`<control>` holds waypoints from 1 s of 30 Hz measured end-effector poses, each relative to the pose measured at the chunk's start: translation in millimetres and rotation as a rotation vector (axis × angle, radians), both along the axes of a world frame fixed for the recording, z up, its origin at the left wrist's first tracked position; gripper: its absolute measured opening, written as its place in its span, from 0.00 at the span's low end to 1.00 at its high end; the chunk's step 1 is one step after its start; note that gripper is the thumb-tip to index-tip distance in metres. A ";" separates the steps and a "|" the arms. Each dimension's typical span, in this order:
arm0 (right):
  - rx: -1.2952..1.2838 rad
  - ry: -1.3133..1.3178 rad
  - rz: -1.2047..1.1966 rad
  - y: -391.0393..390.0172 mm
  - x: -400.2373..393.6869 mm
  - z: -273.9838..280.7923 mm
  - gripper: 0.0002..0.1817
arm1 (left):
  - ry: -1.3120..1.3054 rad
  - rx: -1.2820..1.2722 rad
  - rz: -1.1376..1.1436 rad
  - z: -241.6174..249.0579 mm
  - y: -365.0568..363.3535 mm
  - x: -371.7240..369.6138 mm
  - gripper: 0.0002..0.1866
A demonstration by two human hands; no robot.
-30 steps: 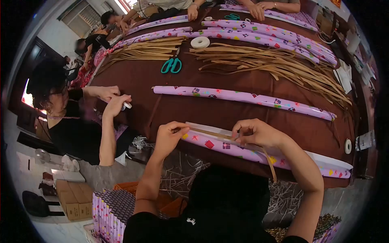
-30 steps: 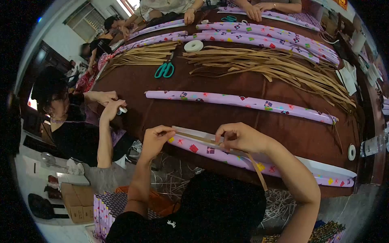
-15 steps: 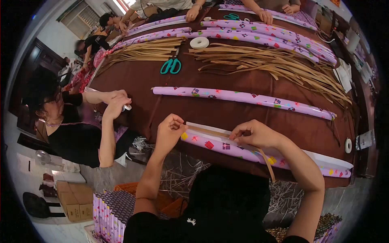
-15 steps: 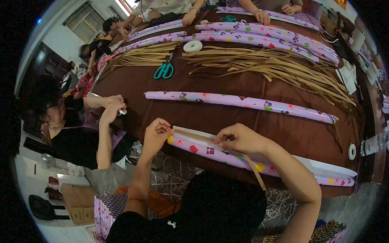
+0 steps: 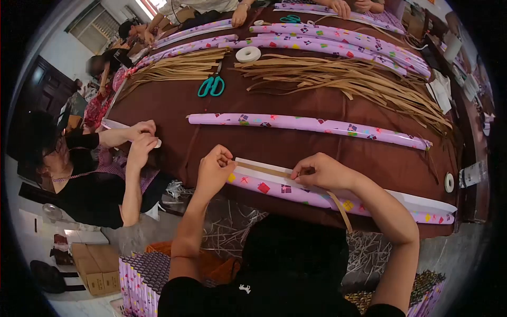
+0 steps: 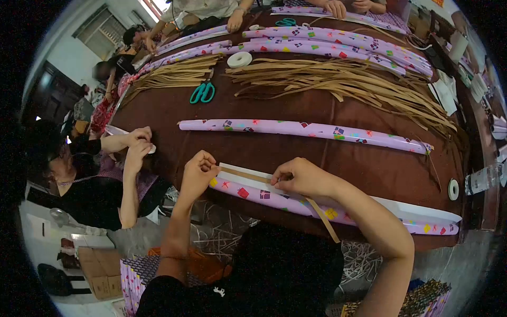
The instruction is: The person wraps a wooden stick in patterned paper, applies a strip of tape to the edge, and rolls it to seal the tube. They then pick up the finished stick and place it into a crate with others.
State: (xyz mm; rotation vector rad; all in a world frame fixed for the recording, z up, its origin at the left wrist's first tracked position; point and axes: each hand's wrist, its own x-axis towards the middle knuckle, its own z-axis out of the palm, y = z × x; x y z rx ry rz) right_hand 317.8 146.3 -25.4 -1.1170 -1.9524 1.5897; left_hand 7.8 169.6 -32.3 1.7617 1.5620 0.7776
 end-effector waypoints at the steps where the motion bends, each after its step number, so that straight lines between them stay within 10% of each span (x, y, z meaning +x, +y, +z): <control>1: -0.002 -0.002 -0.004 0.4 0.2 -1.2 0.10 | -0.002 -0.002 -0.004 0.2 0.4 0.1 0.09; 25: 0.008 -0.059 -0.046 0.2 -5.1 -5.0 0.11 | 0.106 -0.012 -0.016 7.2 -0.7 6.1 0.10; 30: 0.049 -0.085 -0.032 0.9 -4.5 -2.5 0.11 | 0.589 0.600 -0.035 24.4 -16.3 28.5 0.10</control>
